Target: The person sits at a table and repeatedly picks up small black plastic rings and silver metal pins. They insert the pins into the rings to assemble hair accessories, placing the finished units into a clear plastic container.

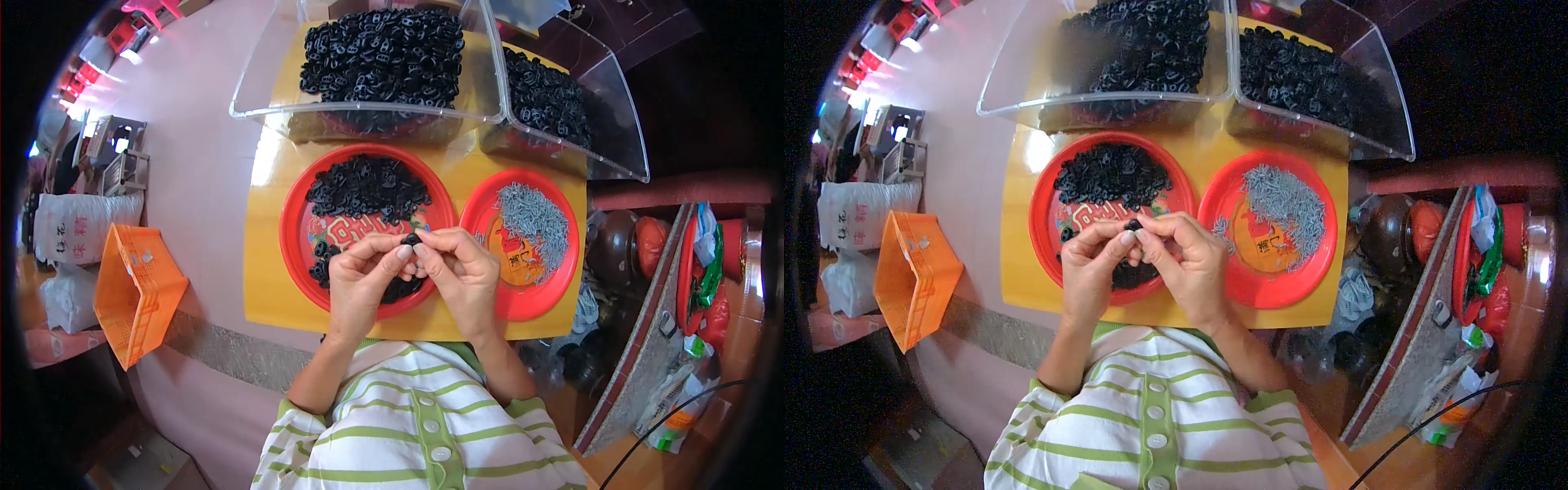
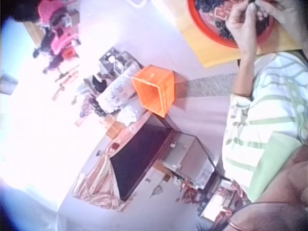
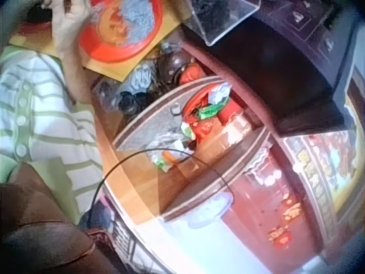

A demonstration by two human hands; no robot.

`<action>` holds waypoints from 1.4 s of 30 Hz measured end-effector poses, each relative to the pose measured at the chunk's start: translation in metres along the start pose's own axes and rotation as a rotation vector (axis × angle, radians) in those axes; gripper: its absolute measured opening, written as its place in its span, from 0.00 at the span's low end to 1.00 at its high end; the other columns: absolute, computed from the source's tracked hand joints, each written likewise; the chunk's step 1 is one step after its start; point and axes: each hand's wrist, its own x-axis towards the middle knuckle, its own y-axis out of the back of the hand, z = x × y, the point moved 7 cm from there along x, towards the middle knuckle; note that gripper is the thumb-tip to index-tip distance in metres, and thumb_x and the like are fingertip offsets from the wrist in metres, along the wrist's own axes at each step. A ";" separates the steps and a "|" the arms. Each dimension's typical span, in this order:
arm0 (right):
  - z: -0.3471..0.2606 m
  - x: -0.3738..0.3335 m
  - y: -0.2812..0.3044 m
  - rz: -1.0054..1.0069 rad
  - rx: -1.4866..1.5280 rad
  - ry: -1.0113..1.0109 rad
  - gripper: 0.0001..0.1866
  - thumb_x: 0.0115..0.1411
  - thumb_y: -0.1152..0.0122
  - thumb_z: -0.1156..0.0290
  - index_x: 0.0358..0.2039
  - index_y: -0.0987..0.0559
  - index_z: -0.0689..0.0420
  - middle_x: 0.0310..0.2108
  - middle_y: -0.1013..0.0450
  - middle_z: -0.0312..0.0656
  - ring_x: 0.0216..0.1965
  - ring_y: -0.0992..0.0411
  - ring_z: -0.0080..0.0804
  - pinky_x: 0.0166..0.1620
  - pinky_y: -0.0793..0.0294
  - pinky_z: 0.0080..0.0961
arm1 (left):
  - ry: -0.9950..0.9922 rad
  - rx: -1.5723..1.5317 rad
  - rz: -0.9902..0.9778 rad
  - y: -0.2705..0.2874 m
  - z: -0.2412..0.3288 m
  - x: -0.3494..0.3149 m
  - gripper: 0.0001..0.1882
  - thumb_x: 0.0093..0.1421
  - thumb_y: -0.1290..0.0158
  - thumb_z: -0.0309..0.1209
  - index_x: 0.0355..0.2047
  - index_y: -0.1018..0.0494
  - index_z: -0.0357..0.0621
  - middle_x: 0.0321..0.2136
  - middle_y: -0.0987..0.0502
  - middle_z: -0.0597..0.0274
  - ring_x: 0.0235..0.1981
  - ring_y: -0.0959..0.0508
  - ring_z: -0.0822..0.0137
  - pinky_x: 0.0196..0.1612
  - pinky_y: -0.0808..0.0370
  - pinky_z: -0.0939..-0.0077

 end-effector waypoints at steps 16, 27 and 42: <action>-0.055 0.048 0.027 0.017 -0.178 0.125 0.18 0.59 0.43 0.69 0.48 0.30 0.59 0.44 0.30 0.37 0.34 0.32 0.17 0.32 0.29 0.13 | 0.126 -0.265 0.094 0.005 -0.009 0.005 0.07 0.59 0.47 0.29 0.31 0.26 0.36 0.24 0.23 0.57 0.22 0.23 0.72 0.28 0.25 0.79; -0.038 0.026 -0.007 -0.163 -0.451 0.225 0.20 0.49 0.36 0.75 0.44 0.26 0.58 0.36 0.30 0.41 0.34 0.30 0.29 0.36 0.28 0.24 | 0.095 -0.356 0.155 0.008 -0.014 0.008 0.06 0.59 0.47 0.30 0.30 0.27 0.41 0.24 0.23 0.61 0.25 0.24 0.74 0.29 0.28 0.81; -0.028 0.025 -0.006 -0.176 -0.425 0.194 0.16 0.45 0.35 0.81 0.38 0.23 0.60 0.29 0.30 0.39 0.26 0.29 0.23 0.27 0.28 0.18 | -0.041 -0.141 0.061 -0.001 -0.006 0.004 0.07 0.61 0.49 0.29 0.33 0.26 0.38 0.25 0.25 0.65 0.25 0.27 0.78 0.30 0.31 0.83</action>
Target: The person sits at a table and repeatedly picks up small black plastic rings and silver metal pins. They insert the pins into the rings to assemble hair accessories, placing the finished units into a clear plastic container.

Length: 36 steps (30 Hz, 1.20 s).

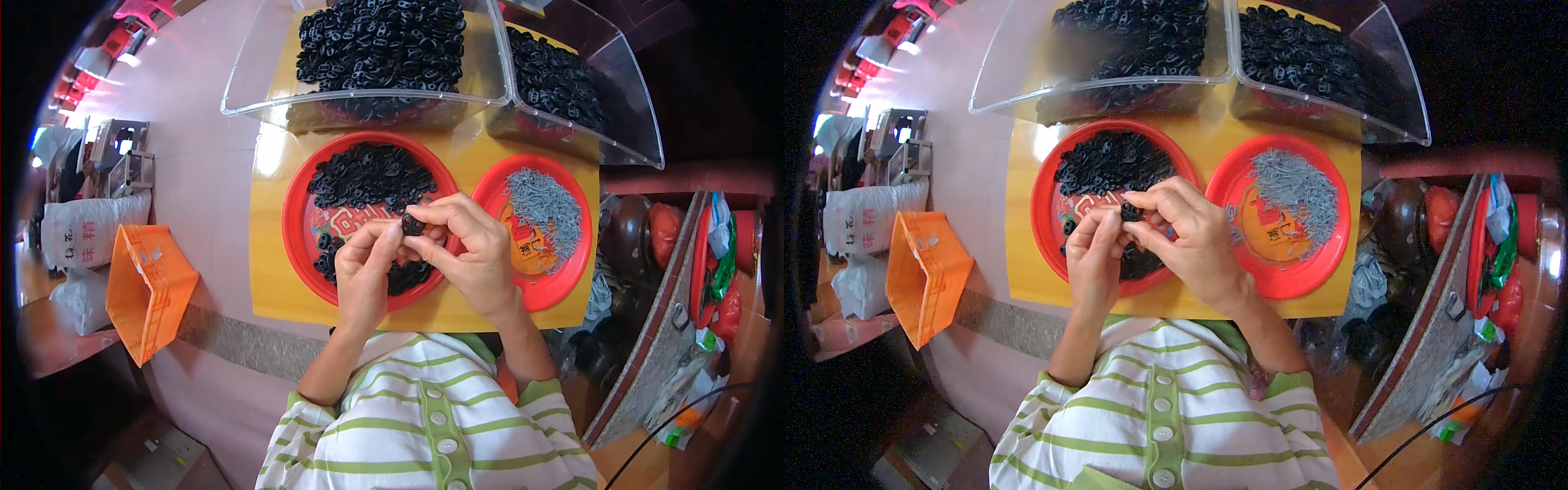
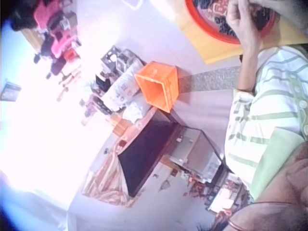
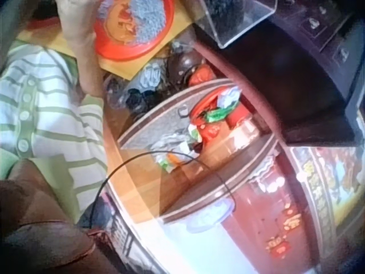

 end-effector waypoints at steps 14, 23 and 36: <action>0.005 -0.011 0.002 -0.160 0.270 -0.120 0.14 0.49 0.36 0.80 0.39 0.23 0.61 0.29 0.29 0.36 0.28 0.30 0.18 0.30 0.29 0.17 | -0.428 0.267 -0.181 0.002 0.022 -0.009 0.12 0.50 0.43 0.16 0.37 0.24 0.36 0.36 0.24 0.57 0.36 0.26 0.71 0.39 0.29 0.81; 0.011 -0.044 -0.005 -0.121 0.231 -0.145 0.12 0.50 0.36 0.78 0.37 0.24 0.62 0.29 0.29 0.40 0.31 0.28 0.24 0.32 0.28 0.21 | -0.374 0.383 -0.254 0.006 0.011 -0.025 0.09 0.49 0.43 0.14 0.32 0.25 0.34 0.33 0.24 0.53 0.32 0.24 0.69 0.34 0.26 0.82; 0.002 0.068 0.163 0.506 -0.814 0.142 0.13 0.54 0.39 0.71 0.41 0.22 0.59 0.30 0.28 0.43 0.25 0.32 0.27 0.31 0.33 0.21 | -0.385 1.155 -0.009 0.013 0.021 0.025 0.05 0.52 0.42 0.22 0.31 0.24 0.36 0.24 0.25 0.61 0.22 0.26 0.76 0.27 0.30 0.83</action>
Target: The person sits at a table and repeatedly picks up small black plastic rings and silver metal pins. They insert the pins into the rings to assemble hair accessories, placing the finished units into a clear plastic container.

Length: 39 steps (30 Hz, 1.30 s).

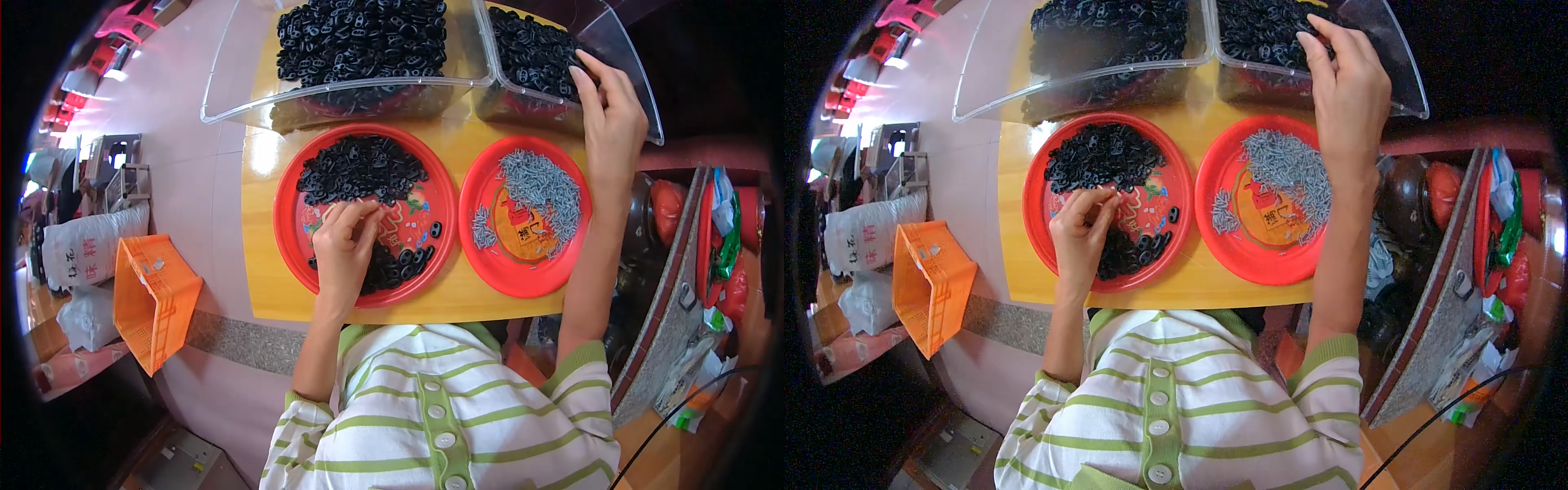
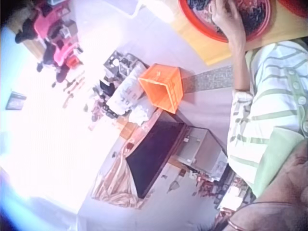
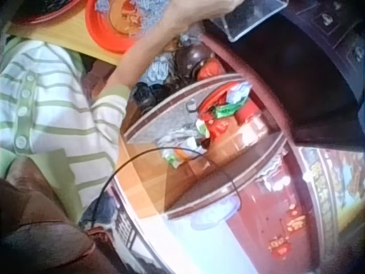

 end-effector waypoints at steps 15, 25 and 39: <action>0.011 -0.184 -0.016 -0.511 0.382 -0.476 0.05 0.51 0.38 0.77 0.30 0.23 0.60 0.26 0.29 0.40 0.23 0.32 0.26 0.26 0.33 0.22 | -0.019 0.072 0.030 -0.005 0.007 0.004 0.03 0.53 0.44 0.21 0.30 0.24 0.36 0.25 0.26 0.60 0.22 0.26 0.71 0.27 0.29 0.80; -0.009 -0.209 -0.018 -0.539 0.330 -0.324 0.05 0.49 0.39 0.78 0.26 0.26 0.62 0.26 0.32 0.45 0.31 0.31 0.43 0.34 0.32 0.35 | 0.597 -1.211 -0.252 -0.036 0.007 -0.033 0.01 0.59 0.53 0.22 0.30 0.33 0.38 0.35 0.24 0.45 0.35 0.20 0.58 0.38 0.20 0.72; -0.024 -0.197 -0.022 -0.717 0.078 -0.101 0.06 0.50 0.43 0.79 0.27 0.31 0.63 0.26 0.34 0.48 0.31 0.33 0.46 0.35 0.33 0.38 | 0.575 -1.350 -0.297 -0.036 0.016 -0.036 0.06 0.59 0.50 0.24 0.38 0.30 0.37 0.31 0.24 0.55 0.31 0.23 0.71 0.38 0.25 0.79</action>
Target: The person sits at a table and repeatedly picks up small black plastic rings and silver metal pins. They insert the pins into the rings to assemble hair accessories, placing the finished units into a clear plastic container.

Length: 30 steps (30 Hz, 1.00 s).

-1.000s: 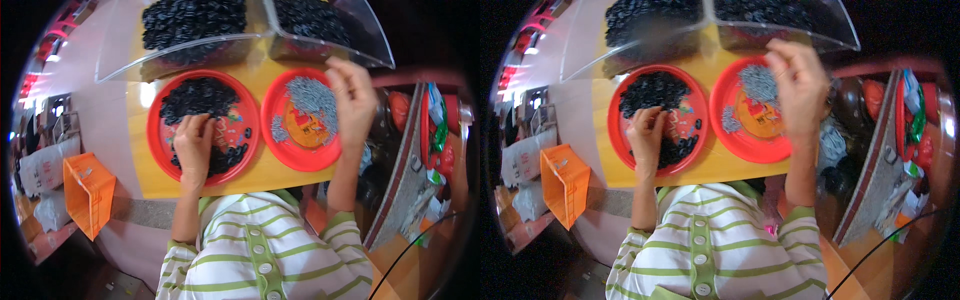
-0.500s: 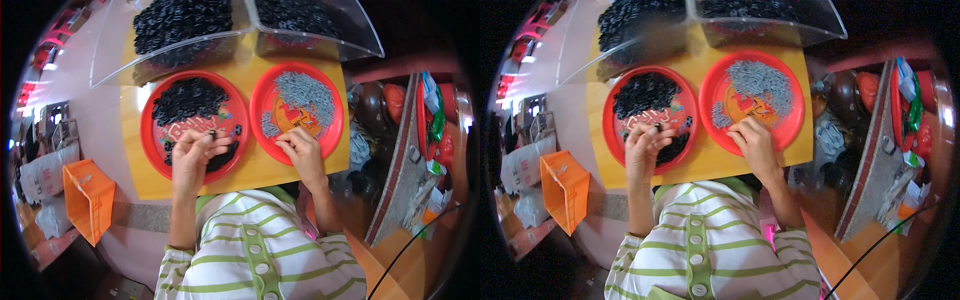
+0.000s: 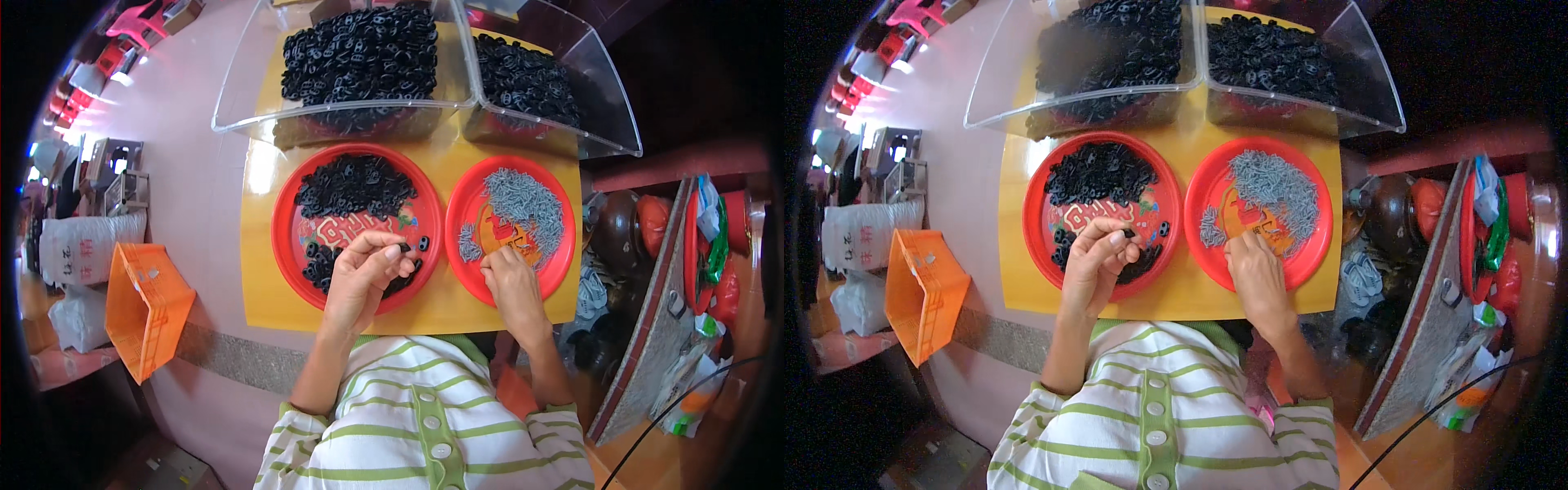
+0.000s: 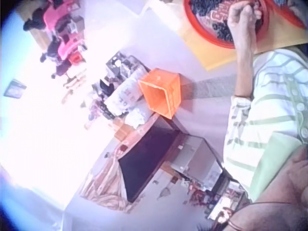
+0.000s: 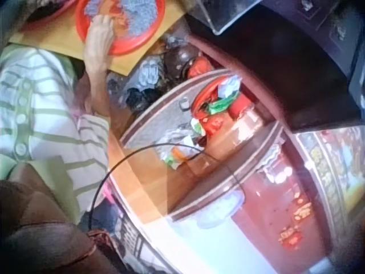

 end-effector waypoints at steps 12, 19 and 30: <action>-0.007 0.001 0.028 0.079 0.371 -0.152 0.04 0.53 0.44 0.81 0.31 0.27 0.63 0.27 0.31 0.46 0.27 0.30 0.37 0.29 0.31 0.29 | -0.013 -0.006 0.041 0.004 0.006 -0.010 0.09 0.59 0.49 0.24 0.40 0.31 0.39 0.32 0.24 0.55 0.30 0.22 0.69 0.35 0.23 0.79; -0.040 0.024 0.018 0.050 0.849 -0.064 0.05 0.56 0.46 0.83 0.34 0.24 0.64 0.31 0.29 0.37 0.28 0.31 0.19 0.30 0.29 0.14 | -0.039 -0.191 0.045 0.017 0.006 -0.011 0.09 0.57 0.48 0.21 0.39 0.29 0.37 0.31 0.24 0.57 0.29 0.24 0.72 0.35 0.25 0.81; -0.092 0.061 -0.023 -0.024 1.403 0.016 0.05 0.56 0.42 0.78 0.34 0.22 0.60 0.33 0.31 0.34 0.30 0.32 0.16 0.30 0.33 0.11 | 0.003 -0.133 0.036 0.026 0.003 -0.016 0.07 0.56 0.46 0.22 0.36 0.27 0.37 0.30 0.23 0.59 0.28 0.24 0.74 0.35 0.26 0.81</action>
